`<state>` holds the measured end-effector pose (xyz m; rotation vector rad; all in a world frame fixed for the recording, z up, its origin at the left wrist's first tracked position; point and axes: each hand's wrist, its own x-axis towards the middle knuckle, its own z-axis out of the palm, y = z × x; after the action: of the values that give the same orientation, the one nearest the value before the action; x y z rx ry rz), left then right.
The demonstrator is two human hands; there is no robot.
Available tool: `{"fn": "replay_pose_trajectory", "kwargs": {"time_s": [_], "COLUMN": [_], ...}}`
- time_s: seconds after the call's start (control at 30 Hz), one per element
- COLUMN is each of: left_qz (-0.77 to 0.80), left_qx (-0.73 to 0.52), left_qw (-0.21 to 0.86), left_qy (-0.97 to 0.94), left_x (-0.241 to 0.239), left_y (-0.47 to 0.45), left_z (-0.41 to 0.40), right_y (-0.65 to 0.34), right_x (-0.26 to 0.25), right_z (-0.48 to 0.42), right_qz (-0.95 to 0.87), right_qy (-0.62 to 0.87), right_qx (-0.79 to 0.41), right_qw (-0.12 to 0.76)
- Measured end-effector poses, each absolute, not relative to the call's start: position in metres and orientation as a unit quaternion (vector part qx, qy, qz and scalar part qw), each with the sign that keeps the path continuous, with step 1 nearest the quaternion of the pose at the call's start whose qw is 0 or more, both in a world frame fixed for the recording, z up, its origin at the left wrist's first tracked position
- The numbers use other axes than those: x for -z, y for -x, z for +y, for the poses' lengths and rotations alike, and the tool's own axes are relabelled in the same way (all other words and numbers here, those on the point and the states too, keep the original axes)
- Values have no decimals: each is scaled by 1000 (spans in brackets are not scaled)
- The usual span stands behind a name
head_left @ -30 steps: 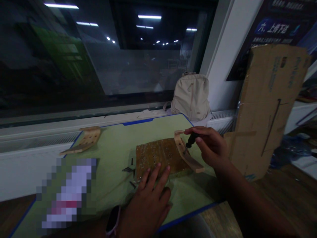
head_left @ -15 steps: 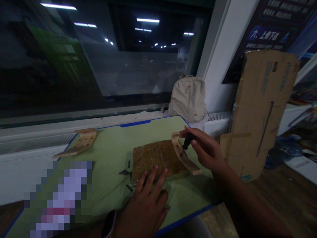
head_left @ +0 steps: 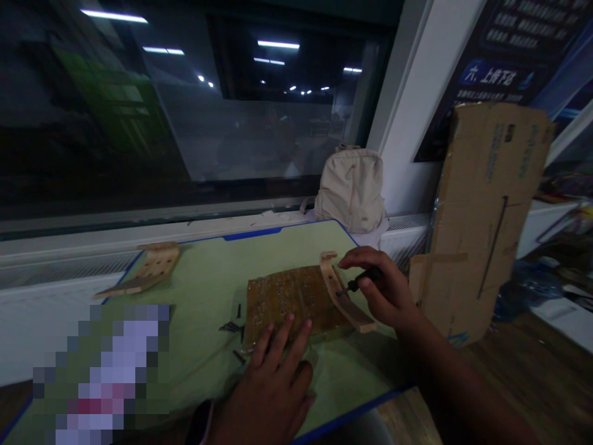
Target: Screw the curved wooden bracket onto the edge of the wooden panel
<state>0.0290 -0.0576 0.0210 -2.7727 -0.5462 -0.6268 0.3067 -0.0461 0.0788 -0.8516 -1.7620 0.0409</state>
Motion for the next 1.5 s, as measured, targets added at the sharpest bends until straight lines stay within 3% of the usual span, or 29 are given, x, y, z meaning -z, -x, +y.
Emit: {"fn": "replay_pose_trajectory", "kwargs": {"time_s": [0.27, 0.57, 0.77, 0.9, 1.03, 1.23, 1.5], "left_qz": [-186, -182, -182, -184, -186, -185, -183], "left_qx": [219, 224, 225, 221, 212, 200, 204], "left_qw": [130, 126, 117, 119, 131, 134, 127], "left_qy": [949, 949, 950, 950, 950, 953, 953], "left_x": [-20, -16, -19, -17, -14, -18, -16], "left_y": [-31, -30, -30, -29, -27, -27, -30], "left_z": [-57, -56, -58, -57, -57, -59, -59], "right_y": [-300, -306, -310, -314, -312, -307, -310], "right_x": [-80, -81, -68, -68, -73, -74, -72], "right_z": [-46, -46, -40, -40, -41, -35, -34], "right_qz": [-731, -699, -592, -617, -678, -631, -621], "right_qy": [347, 402, 494, 480, 439, 410, 400], "right_qx": [-111, -49, 65, 127, 56, -112, 14], "right_qw": [577, 590, 633, 611, 586, 649, 674]}}
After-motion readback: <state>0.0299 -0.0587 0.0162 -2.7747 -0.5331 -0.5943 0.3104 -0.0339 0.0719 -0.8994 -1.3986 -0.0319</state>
